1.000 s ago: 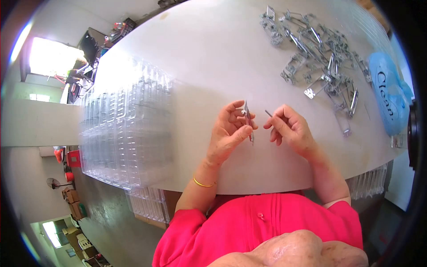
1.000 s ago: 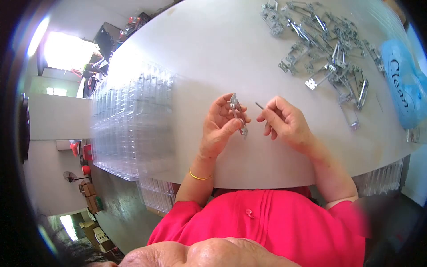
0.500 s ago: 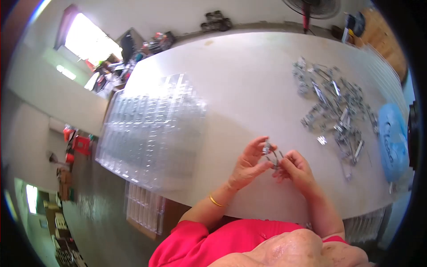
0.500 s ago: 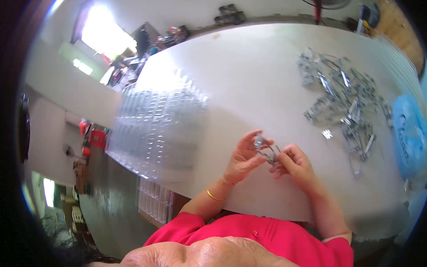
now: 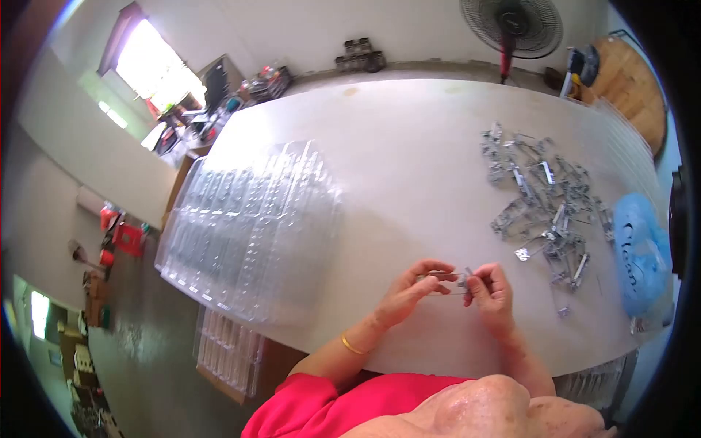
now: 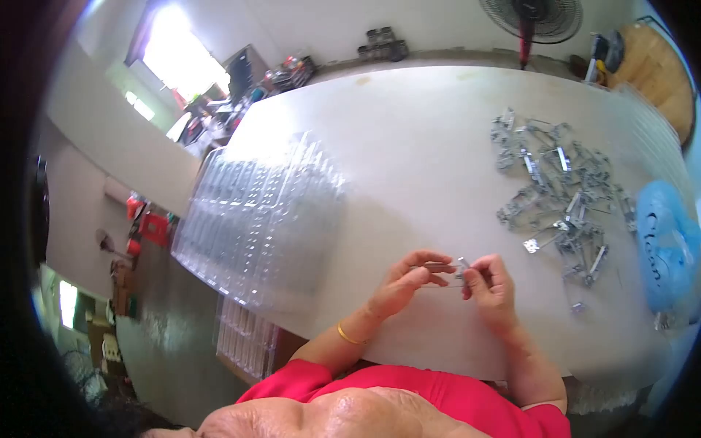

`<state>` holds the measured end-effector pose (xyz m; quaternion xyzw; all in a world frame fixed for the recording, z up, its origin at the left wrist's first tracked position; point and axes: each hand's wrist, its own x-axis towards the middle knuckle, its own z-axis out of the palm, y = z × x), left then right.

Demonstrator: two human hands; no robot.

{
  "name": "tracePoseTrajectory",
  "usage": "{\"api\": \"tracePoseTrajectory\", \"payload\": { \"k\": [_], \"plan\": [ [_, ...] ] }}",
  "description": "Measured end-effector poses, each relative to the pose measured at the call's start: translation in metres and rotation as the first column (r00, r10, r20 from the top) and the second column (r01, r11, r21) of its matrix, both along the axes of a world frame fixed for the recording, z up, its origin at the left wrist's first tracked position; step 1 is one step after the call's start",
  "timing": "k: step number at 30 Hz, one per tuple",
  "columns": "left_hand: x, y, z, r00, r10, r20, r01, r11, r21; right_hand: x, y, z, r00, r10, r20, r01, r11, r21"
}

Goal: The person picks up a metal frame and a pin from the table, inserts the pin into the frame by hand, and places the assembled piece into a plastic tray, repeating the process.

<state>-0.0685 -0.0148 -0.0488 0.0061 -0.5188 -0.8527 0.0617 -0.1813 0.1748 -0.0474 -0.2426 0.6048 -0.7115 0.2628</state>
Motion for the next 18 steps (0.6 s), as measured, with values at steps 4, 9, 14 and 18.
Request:
{"api": "tracePoseTrajectory", "payload": {
  "k": [4, 9, 14, 18],
  "plan": [
    [-0.001, -0.004, -0.009, 1.000, 0.008, -0.021, -0.007, 0.999, 0.037, 0.004, 0.003, 0.006, 0.988, 0.020, -0.156, -0.012, 0.999, 0.052],
    [0.002, -0.007, -0.004, 0.993, -0.095, 0.073, 0.081, 0.982, 0.172, 0.003, 0.004, 0.002, 0.936, 0.024, -0.352, -0.008, 0.999, 0.045],
    [0.003, -0.011, -0.001, 0.947, -0.170, 0.273, 0.176, 0.984, 0.000, 0.000, 0.004, 0.003, 0.887, 0.014, -0.462, 0.014, 0.998, 0.058],
    [0.003, -0.003, 0.013, 0.947, -0.088, 0.310, 0.099, 0.995, -0.020, 0.004, 0.002, -0.003, 0.894, -0.034, -0.447, 0.023, 0.999, -0.030]
  ]
}}
